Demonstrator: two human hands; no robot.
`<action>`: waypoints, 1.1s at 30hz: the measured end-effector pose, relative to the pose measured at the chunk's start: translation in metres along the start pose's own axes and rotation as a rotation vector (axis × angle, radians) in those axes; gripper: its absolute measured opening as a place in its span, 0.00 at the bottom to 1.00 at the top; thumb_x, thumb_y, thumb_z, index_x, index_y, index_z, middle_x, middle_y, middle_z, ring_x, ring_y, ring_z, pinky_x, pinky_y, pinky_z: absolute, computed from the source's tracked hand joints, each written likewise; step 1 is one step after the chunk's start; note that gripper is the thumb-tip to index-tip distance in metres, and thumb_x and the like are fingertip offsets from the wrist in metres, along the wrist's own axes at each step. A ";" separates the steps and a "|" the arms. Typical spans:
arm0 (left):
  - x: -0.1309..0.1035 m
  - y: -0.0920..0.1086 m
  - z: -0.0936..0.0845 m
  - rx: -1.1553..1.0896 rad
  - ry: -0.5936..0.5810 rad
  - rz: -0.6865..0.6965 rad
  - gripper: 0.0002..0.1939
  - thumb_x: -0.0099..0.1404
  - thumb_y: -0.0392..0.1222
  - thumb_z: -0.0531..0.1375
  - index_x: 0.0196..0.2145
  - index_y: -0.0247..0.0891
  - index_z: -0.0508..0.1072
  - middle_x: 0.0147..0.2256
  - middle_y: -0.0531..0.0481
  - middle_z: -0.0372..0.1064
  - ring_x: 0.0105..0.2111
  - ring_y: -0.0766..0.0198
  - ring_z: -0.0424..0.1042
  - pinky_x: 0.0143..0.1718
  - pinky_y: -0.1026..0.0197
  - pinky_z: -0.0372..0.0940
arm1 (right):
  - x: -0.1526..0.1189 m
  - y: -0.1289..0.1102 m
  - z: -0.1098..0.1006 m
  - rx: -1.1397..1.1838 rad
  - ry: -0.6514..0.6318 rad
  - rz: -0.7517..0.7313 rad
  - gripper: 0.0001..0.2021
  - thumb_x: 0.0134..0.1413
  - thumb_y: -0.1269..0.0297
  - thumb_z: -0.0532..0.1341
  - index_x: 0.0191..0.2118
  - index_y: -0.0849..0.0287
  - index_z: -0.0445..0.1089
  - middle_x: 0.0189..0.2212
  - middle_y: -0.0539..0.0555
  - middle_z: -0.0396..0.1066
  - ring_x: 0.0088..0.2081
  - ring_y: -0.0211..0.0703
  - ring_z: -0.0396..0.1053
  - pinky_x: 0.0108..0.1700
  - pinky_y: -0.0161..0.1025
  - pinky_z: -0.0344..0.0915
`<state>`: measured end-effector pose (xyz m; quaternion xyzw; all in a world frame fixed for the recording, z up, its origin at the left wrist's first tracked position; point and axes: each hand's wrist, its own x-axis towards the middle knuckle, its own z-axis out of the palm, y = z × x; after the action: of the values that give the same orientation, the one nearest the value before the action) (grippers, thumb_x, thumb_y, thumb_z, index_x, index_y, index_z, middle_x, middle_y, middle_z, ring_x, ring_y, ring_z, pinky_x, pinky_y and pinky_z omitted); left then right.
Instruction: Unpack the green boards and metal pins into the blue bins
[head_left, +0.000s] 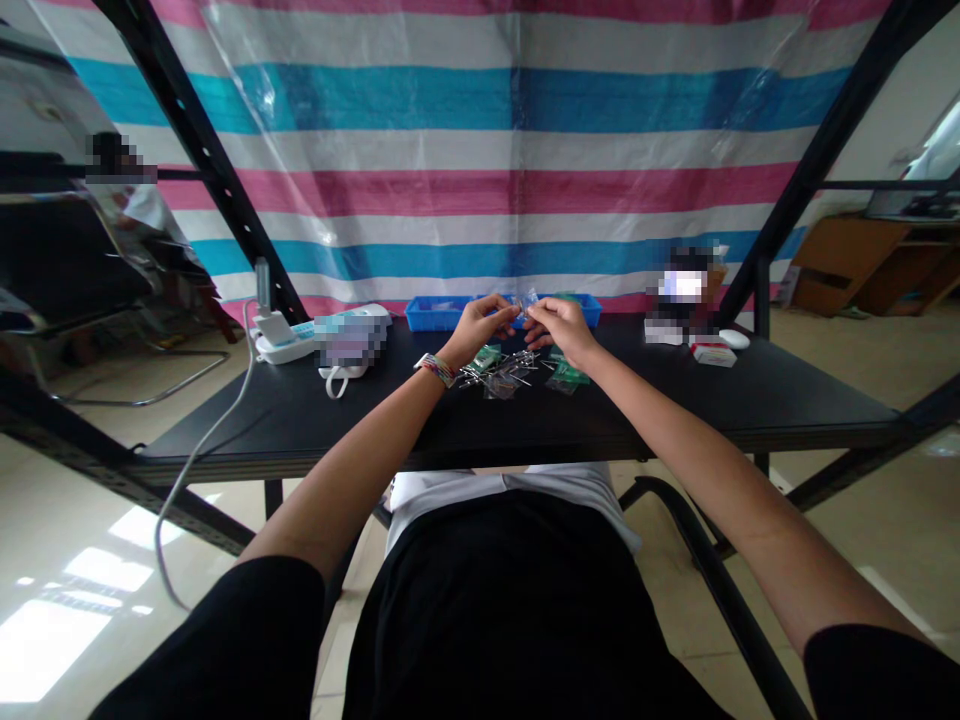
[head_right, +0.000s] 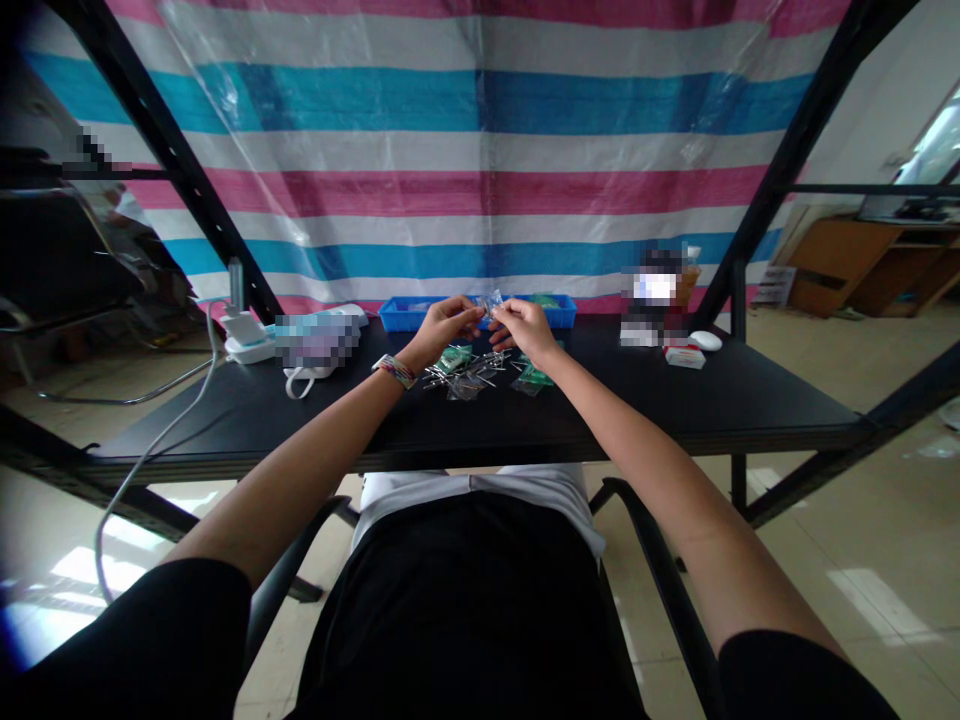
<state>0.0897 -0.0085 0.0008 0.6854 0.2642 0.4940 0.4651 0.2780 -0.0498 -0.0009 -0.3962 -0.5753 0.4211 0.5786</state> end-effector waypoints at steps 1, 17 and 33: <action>0.000 0.000 0.000 0.001 0.002 -0.004 0.23 0.60 0.57 0.76 0.32 0.37 0.73 0.29 0.53 0.74 0.28 0.67 0.76 0.30 0.66 0.67 | 0.000 0.000 0.000 0.000 0.001 -0.004 0.19 0.57 0.48 0.75 0.33 0.57 0.73 0.29 0.51 0.77 0.25 0.41 0.76 0.25 0.36 0.77; 0.003 0.004 -0.002 -0.177 0.137 -0.106 0.12 0.64 0.42 0.73 0.38 0.36 0.75 0.34 0.50 0.78 0.28 0.67 0.79 0.31 0.66 0.70 | 0.001 -0.001 -0.003 -0.009 0.042 -0.026 0.16 0.59 0.51 0.73 0.45 0.56 0.76 0.34 0.54 0.81 0.26 0.40 0.75 0.29 0.39 0.78; 0.031 -0.022 -0.053 -0.284 0.702 -0.201 0.06 0.64 0.34 0.69 0.36 0.36 0.75 0.33 0.48 0.78 0.30 0.68 0.79 0.31 0.69 0.68 | -0.025 -0.009 0.012 -0.748 -0.706 -0.548 0.15 0.49 0.56 0.81 0.41 0.56 0.84 0.41 0.56 0.83 0.45 0.51 0.75 0.51 0.46 0.70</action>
<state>0.0544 0.0466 -0.0010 0.3742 0.4021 0.6820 0.4829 0.2664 -0.0769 -0.0002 -0.2460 -0.9245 0.1307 0.2602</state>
